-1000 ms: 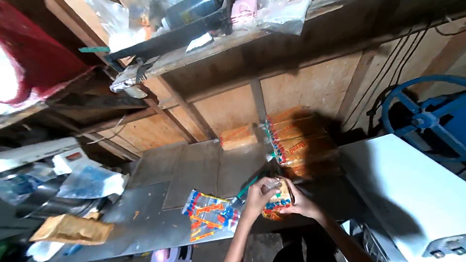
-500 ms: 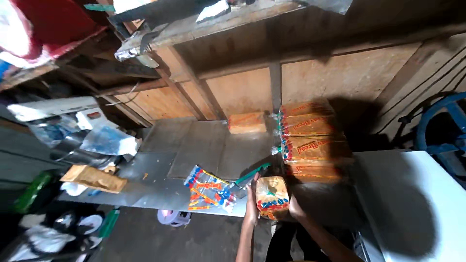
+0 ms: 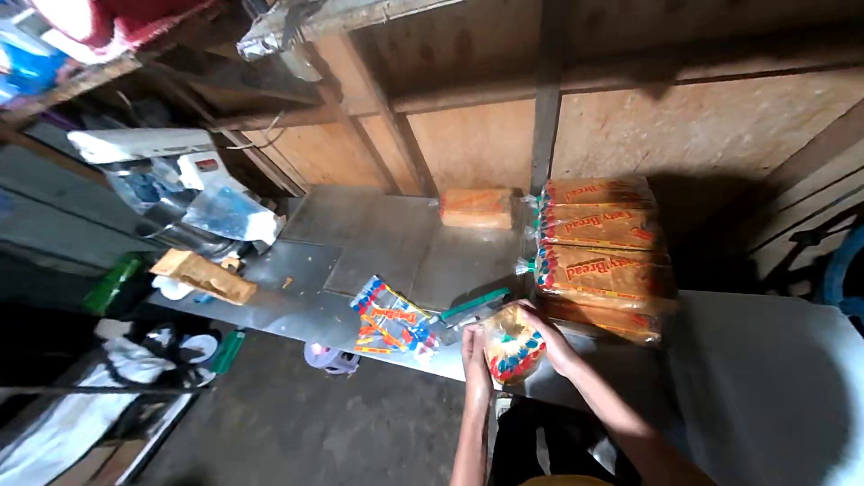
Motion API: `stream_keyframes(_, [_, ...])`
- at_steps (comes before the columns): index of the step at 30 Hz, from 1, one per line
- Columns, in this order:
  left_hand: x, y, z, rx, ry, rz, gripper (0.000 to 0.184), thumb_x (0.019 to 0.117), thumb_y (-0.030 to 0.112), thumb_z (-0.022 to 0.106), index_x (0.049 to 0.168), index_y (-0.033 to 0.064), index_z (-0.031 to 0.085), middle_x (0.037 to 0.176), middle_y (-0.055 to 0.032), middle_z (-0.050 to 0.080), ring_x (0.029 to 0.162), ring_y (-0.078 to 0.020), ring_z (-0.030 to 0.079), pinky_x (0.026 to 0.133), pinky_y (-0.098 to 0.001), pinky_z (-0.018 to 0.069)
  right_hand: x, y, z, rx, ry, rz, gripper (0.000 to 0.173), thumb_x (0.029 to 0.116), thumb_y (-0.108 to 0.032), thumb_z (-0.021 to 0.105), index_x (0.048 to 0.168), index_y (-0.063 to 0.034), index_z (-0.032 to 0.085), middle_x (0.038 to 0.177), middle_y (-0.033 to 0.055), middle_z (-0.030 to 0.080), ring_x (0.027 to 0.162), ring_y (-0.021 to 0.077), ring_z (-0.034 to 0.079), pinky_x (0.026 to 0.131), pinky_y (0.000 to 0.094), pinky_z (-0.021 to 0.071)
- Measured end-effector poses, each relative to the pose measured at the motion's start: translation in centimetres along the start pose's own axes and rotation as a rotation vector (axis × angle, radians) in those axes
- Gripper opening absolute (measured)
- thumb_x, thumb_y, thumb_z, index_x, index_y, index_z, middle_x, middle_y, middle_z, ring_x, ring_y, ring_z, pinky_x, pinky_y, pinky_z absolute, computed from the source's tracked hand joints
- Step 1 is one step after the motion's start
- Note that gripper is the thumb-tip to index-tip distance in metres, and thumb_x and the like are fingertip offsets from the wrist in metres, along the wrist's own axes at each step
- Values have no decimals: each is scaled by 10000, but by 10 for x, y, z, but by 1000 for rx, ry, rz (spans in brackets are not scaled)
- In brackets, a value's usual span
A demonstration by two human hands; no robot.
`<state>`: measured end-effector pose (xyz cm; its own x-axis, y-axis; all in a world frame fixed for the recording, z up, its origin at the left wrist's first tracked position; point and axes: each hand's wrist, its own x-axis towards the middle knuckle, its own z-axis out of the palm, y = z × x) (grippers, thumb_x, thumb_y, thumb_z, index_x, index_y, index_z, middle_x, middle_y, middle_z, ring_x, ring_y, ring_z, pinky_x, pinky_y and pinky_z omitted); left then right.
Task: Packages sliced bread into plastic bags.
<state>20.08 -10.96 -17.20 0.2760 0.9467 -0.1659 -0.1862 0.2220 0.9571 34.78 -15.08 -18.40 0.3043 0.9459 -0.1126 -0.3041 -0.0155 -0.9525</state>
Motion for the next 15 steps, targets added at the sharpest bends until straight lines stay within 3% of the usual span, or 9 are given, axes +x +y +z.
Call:
stream_keyframes(2, [0, 4, 6, -59, 81, 53, 193, 1045, 102, 354, 999, 65, 537, 820, 43, 641, 750, -32, 657, 718, -245, 587, 4, -13, 4, -50, -41, -1, 404, 1036, -281, 403, 1281, -26, 598, 1266, 42, 611, 1168, 59, 561, 1023, 262, 466])
stream_keyframes(4, [0, -1, 8, -107, 193, 113, 202, 1024, 56, 426, 878, 73, 564, 732, 48, 624, 675, -29, 635, 664, -223, 574, 8, -13, 5, -26, 4, 40, 388, 1076, -251, 389, 1273, 0, 609, 1239, 69, 639, 1144, 66, 591, 1013, 261, 487])
stream_keyframes(6, [5, -12, 11, -111, 329, 127, 233, 1047, 84, 442, 853, 49, 565, 701, 27, 617, 636, -33, 631, 624, -221, 573, 13, 1, 3, 0, 103, 120, 380, 1100, -164, 393, 1359, 60, 558, 1344, 161, 603, 1220, 133, 576, 1059, 294, 463])
stream_keyframes(7, [7, -17, 10, -70, 370, 99, 276, 1091, 160, 383, 961, 16, 579, 775, 1, 638, 699, -38, 652, 671, -233, 584, 14, 11, 1, 6, 138, 159, 392, 1098, -112, 373, 1423, 71, 495, 1427, 196, 544, 1290, 171, 537, 1102, 315, 428])
stream_keyframes(8, [7, -21, 7, -31, 372, 57, 413, 1122, 252, 284, 1152, -34, 580, 944, -59, 674, 841, -70, 678, 777, -267, 590, 14, 18, 0, -3, 179, 185, 388, 1097, -93, 361, 1432, 66, 474, 1436, 202, 530, 1301, 185, 525, 1110, 324, 417])
stream_keyframes(10, [9, -31, -5, 11, 241, -3, 652, 1112, 378, 77, 1464, -58, 410, 1403, -196, 544, 1242, -184, 563, 1062, -355, 459, 13, 27, -1, 18, 228, 186, 402, 1106, -102, 318, 1434, 74, 469, 1444, 207, 528, 1314, 197, 520, 1122, 336, 409])
stream_keyframes(11, [10, -37, -8, 37, 191, -14, 685, 1094, 399, 47, 1522, -52, 335, 1501, -223, 463, 1344, -217, 500, 1127, -375, 409, 11, 33, -1, 40, 230, 189, 427, 1111, -117, 265, 1450, 79, 435, 1447, 214, 508, 1315, 203, 509, 1120, 338, 406])
stream_keyframes(13, [4, -49, -1, 56, 213, -102, 664, 1107, 411, 61, 1542, -32, 298, 1469, -241, 477, 1295, -230, 534, 1081, -392, 450, 5, 46, 1, 63, 223, 222, 464, 1116, -132, 206, 1483, 97, 373, 1473, 251, 468, 1335, 238, 488, 1129, 357, 391])
stream_keyframes(15, [5, -59, 3, 44, 249, -142, 636, 1114, 387, 75, 1544, -26, 297, 1440, -249, 497, 1252, -235, 558, 1053, -395, 467, 3, 56, 1, 29, 222, 240, 464, 1112, -121, 196, 1471, 98, 392, 1443, 247, 495, 1302, 225, 511, 1106, 345, 409])
